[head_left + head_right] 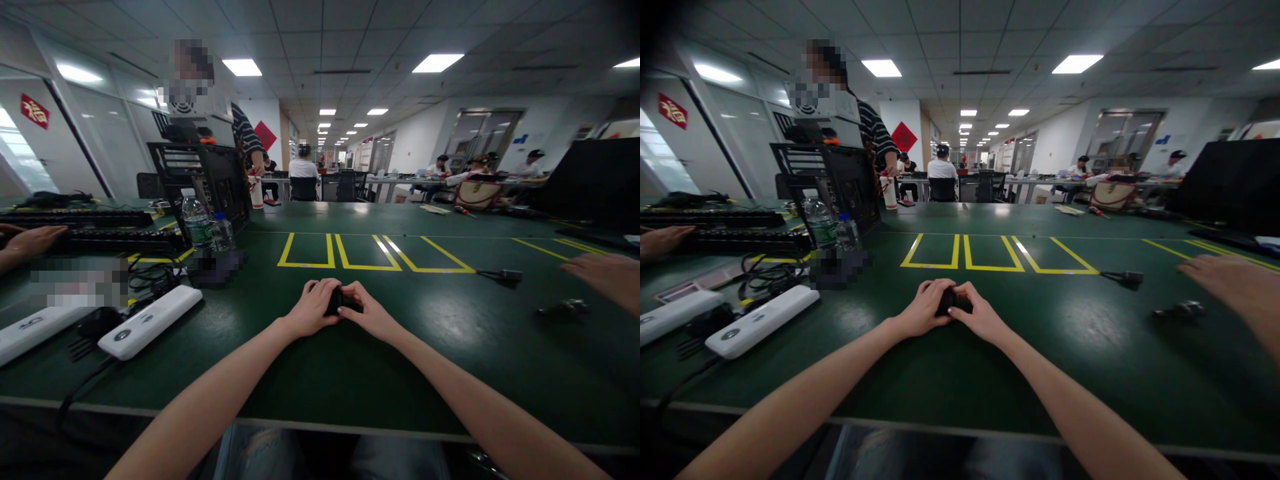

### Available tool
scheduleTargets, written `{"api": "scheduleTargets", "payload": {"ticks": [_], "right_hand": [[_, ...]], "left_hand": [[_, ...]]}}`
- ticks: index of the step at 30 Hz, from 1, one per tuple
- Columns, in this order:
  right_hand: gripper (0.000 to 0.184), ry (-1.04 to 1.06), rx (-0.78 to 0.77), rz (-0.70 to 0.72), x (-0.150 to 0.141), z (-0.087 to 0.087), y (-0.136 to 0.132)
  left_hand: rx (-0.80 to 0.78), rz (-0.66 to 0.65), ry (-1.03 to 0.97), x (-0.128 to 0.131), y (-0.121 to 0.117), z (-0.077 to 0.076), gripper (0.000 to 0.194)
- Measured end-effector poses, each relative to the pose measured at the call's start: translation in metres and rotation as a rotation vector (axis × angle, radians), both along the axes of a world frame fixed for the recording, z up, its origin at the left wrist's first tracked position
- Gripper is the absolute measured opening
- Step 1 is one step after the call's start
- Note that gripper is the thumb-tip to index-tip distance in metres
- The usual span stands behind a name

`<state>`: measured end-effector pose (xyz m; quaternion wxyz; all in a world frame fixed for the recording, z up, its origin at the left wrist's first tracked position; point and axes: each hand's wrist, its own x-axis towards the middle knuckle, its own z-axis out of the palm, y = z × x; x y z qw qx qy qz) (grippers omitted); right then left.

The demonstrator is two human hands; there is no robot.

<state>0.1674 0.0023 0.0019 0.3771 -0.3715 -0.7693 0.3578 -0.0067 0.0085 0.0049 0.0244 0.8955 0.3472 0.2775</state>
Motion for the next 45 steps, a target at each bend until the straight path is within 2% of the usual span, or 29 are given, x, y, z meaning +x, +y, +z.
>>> {"api": "scheduleTargets", "payload": {"ticks": [5, 13, 16, 19, 25, 30, 37, 42, 45], "right_hand": [[0.017, 0.021, -0.004, -0.047, -0.0027, -0.0030, 0.0047], [0.023, 0.006, -0.055, -0.053, -0.0025, -0.0025, 0.0055], [0.021, -0.012, -0.022, -0.015, -0.0006, 0.0008, 0.0030], [0.029, -0.013, 0.027, -0.006, 0.0004, 0.0038, 0.0000], [0.017, 0.037, 0.012, -0.031, -0.0025, 0.0015, 0.0022], [0.027, 0.047, -0.054, -0.068, -0.0028, -0.0035, 0.0070], [0.026, 0.018, 0.000, 0.008, -0.0005, 0.0010, 0.0002], [0.018, 0.037, -0.030, -0.021, -0.0028, 0.0025, 0.0001], [0.021, 0.041, -0.029, -0.053, -0.0038, 0.0010, 0.0023]], "left_hand": [[0.004, -0.005, -0.001, 0.0000, 0.0002, 0.0003, 0.058], [0.010, -0.009, 0.007, 0.0007, 0.0001, -0.0001, 0.058], [-0.001, -0.012, 0.001, 0.0004, 0.0007, -0.0008, 0.057], [-0.005, -0.008, -0.004, 0.0008, 0.0023, -0.0026, 0.057], [0.008, 0.000, -0.012, 0.0017, 0.0026, -0.0034, 0.056], [-0.004, -0.009, -0.010, 0.0013, 0.0007, -0.0010, 0.056], [-0.018, -0.001, -0.010, 0.0016, 0.0019, -0.0023, 0.058], [-0.005, 0.005, -0.014, 0.0021, 0.0022, -0.0030, 0.057], [-0.006, 0.009, -0.009, 0.0023, 0.0020, -0.0027, 0.056]]}}
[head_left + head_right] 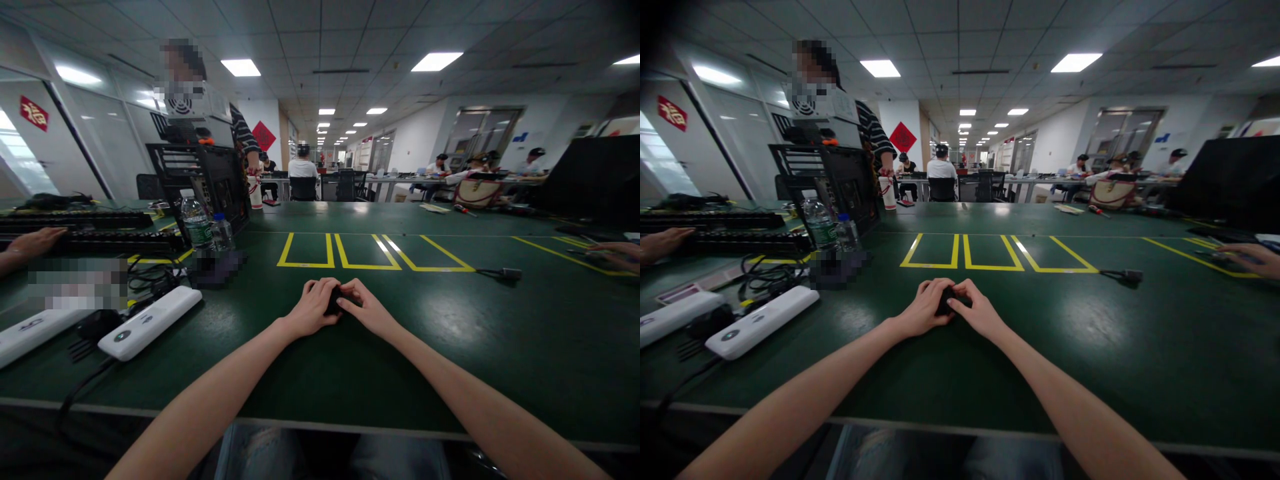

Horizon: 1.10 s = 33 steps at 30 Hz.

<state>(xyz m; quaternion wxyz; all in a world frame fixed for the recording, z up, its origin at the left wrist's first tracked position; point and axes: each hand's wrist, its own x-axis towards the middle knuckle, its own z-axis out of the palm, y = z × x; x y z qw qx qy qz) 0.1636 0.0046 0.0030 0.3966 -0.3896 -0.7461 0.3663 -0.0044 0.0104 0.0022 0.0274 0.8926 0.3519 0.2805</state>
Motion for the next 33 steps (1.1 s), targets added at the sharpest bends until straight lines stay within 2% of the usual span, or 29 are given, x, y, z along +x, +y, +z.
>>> {"api": "scheduleTargets", "payload": {"ticks": [4, 10, 13, 17, 22, 26, 30, 33], "right_hand": [[0.029, -0.003, -0.047, -0.016, 0.0013, -0.0037, 0.0031], [0.027, -0.045, 0.037, 0.049, 0.0037, -0.0032, 0.0017], [0.026, -0.014, 0.024, 0.060, 0.0032, -0.0007, -0.0010], [0.018, -0.005, -0.013, 0.016, 0.0011, 0.0004, -0.0004], [0.025, -0.008, -0.047, -0.024, 0.0004, -0.0031, 0.0044], [0.023, -0.020, -0.057, 0.049, 0.0038, -0.0010, 0.0035], [0.029, -0.029, -0.044, 0.071, 0.0060, 0.0037, 0.0002], [0.021, 0.004, -0.058, 0.065, 0.0041, 0.0042, 0.0002]], "left_hand": [[-0.002, -0.005, 0.005, -0.0002, -0.0007, 0.0008, 0.058], [0.005, -0.002, 0.006, -0.0002, -0.0001, -0.0005, 0.059], [0.009, -0.002, 0.004, -0.0001, 0.0004, -0.0007, 0.057], [0.007, 0.000, -0.004, -0.0002, -0.0002, 0.0007, 0.056], [0.004, -0.003, -0.002, -0.0004, -0.0019, 0.0025, 0.056], [-0.009, -0.003, -0.003, -0.0005, -0.0021, 0.0027, 0.057], [-0.008, -0.010, 0.001, -0.0011, -0.0017, 0.0027, 0.057], [-0.001, -0.012, -0.005, -0.0012, -0.0015, 0.0023, 0.056]]}}
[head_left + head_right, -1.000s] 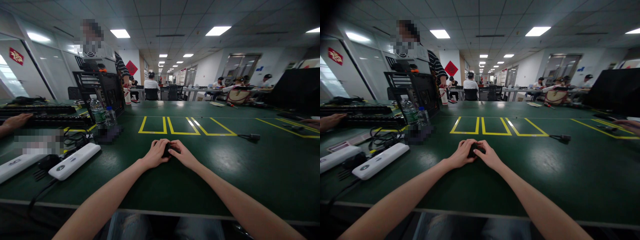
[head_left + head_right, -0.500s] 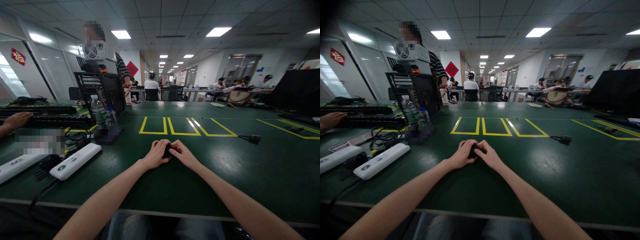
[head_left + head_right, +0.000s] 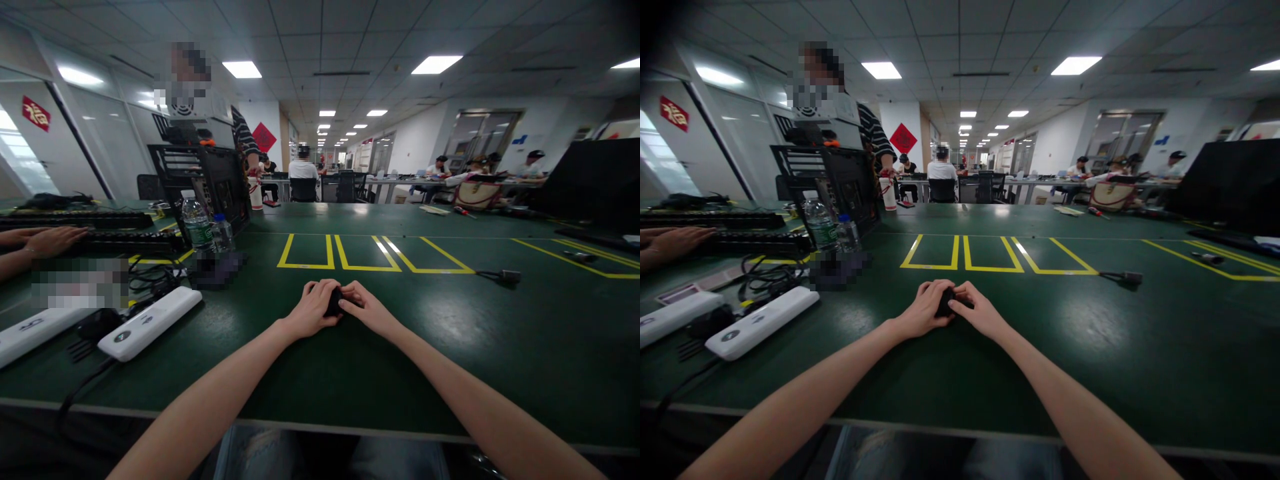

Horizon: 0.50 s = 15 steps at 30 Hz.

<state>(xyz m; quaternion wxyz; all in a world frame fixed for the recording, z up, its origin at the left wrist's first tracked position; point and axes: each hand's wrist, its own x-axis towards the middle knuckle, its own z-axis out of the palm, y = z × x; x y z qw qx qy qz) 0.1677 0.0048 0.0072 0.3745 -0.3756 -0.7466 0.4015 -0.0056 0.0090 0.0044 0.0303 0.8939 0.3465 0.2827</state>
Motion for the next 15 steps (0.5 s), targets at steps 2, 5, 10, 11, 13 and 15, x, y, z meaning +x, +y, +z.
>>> {"api": "scheduleTargets", "payload": {"ticks": [2, 5, 10, 11, 13, 15], "right_hand": [[0.018, 0.027, 0.000, -0.005, -0.0021, -0.0012, 0.0014], [0.022, 0.045, -0.006, -0.030, -0.0039, -0.0041, 0.0041], [0.024, 0.005, -0.043, -0.018, -0.0013, -0.0057, 0.0046], [0.024, -0.004, -0.032, -0.003, -0.0006, -0.0052, 0.0038], [0.026, -0.003, 0.002, 0.019, 0.0002, -0.0039, 0.0021], [0.026, 0.011, 0.017, 0.021, -0.0002, -0.0029, 0.0009]], "left_hand": [[0.005, 0.004, -0.002, 0.0003, 0.0002, -0.0006, 0.055], [0.009, 0.012, 0.001, 0.0009, 0.0003, -0.0010, 0.055], [-0.008, 0.008, 0.006, 0.0005, -0.0009, 0.0005, 0.057], [-0.010, 0.007, 0.007, 0.0003, -0.0010, 0.0007, 0.057], [-0.010, 0.006, 0.007, 0.0000, -0.0009, 0.0008, 0.057], [-0.005, 0.008, 0.005, 0.0000, -0.0005, 0.0006, 0.055]]}}
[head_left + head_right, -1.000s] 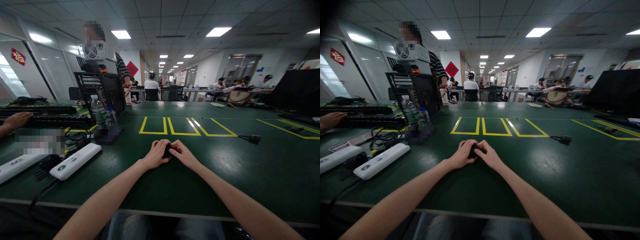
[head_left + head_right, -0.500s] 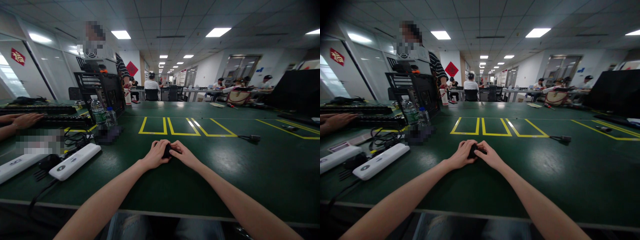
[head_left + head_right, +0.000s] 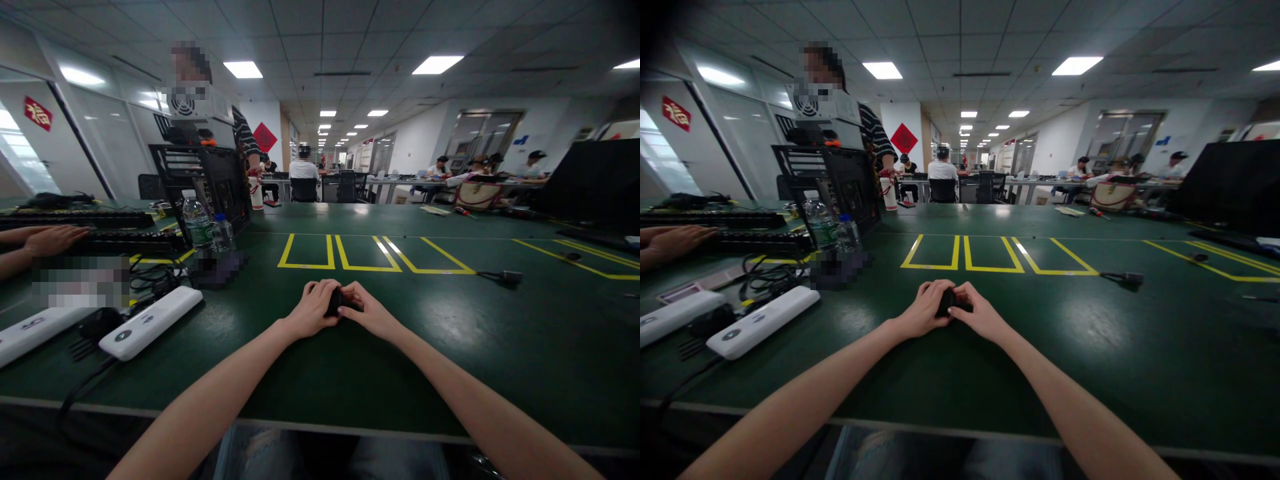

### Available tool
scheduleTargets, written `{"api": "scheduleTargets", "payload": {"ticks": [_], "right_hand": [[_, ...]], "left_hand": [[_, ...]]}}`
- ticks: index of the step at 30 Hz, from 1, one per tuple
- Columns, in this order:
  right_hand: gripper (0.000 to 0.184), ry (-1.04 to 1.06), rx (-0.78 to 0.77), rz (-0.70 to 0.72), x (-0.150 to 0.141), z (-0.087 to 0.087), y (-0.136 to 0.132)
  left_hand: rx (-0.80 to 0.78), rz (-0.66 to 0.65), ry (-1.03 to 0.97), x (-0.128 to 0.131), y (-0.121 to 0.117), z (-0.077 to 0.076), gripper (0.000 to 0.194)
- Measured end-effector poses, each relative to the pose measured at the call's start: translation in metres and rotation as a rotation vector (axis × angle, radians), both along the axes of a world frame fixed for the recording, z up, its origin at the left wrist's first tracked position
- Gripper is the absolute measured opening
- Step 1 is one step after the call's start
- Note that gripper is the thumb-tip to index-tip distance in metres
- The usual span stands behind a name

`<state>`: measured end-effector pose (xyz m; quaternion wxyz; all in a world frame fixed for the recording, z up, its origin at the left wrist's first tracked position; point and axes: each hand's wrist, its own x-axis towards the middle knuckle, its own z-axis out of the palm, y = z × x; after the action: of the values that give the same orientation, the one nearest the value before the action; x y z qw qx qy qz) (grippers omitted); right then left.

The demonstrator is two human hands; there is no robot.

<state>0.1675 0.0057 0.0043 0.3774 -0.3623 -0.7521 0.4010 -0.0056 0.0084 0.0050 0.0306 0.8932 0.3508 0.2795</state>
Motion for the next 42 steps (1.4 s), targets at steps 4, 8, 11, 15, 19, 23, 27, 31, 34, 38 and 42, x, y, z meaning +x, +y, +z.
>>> {"api": "scheduleTargets", "payload": {"ticks": [4, 8, 11, 15, 19, 23, 27, 31, 34, 38, 42], "right_hand": [[0.017, 0.015, -0.015, -0.033, -0.0028, 0.0009, -0.0006], [0.023, 0.036, -0.039, -0.051, -0.0051, 0.0008, -0.0011], [0.028, 0.044, -0.077, -0.072, -0.0051, -0.0001, -0.0006], [0.028, 0.028, -0.084, -0.073, -0.0040, -0.0001, 0.0000], [0.022, 0.031, 0.000, -0.026, -0.0030, 0.0012, -0.0023], [0.020, 0.088, -0.015, 0.024, -0.0025, -0.0005, -0.0029], [0.019, 0.151, -0.061, 0.019, -0.0029, -0.0040, 0.0009], [0.029, 0.125, -0.121, -0.037, -0.0031, -0.0034, 0.0026], [0.027, 0.107, -0.143, 0.003, -0.0027, -0.0012, 0.0009], [0.026, 0.100, -0.062, 0.062, -0.0020, 0.0006, -0.0028], [0.019, 0.107, -0.068, 0.052, -0.0021, -0.0002, -0.0026]], "left_hand": [[0.006, -0.001, -0.004, 0.0003, 0.0004, -0.0003, 0.054], [0.001, 0.000, -0.003, 0.0005, -0.0003, 0.0002, 0.052], [0.001, -0.001, -0.001, 0.0003, -0.0006, 0.0004, 0.053], [0.007, 0.001, -0.001, 0.0006, 0.0006, -0.0010, 0.054], [0.014, 0.011, 0.001, 0.0014, 0.0024, -0.0032, 0.056], [0.022, 0.009, -0.004, 0.0013, 0.0035, -0.0047, 0.056], [0.025, 0.009, -0.008, 0.0011, 0.0041, -0.0053, 0.055], [0.019, 0.007, -0.009, 0.0016, 0.0042, -0.0054, 0.056], [0.010, 0.011, -0.010, 0.0015, 0.0038, -0.0050, 0.057], [0.003, 0.002, 0.000, 0.0004, 0.0024, -0.0032, 0.057], [0.013, 0.001, -0.006, 0.0001, 0.0018, -0.0024, 0.054]]}}
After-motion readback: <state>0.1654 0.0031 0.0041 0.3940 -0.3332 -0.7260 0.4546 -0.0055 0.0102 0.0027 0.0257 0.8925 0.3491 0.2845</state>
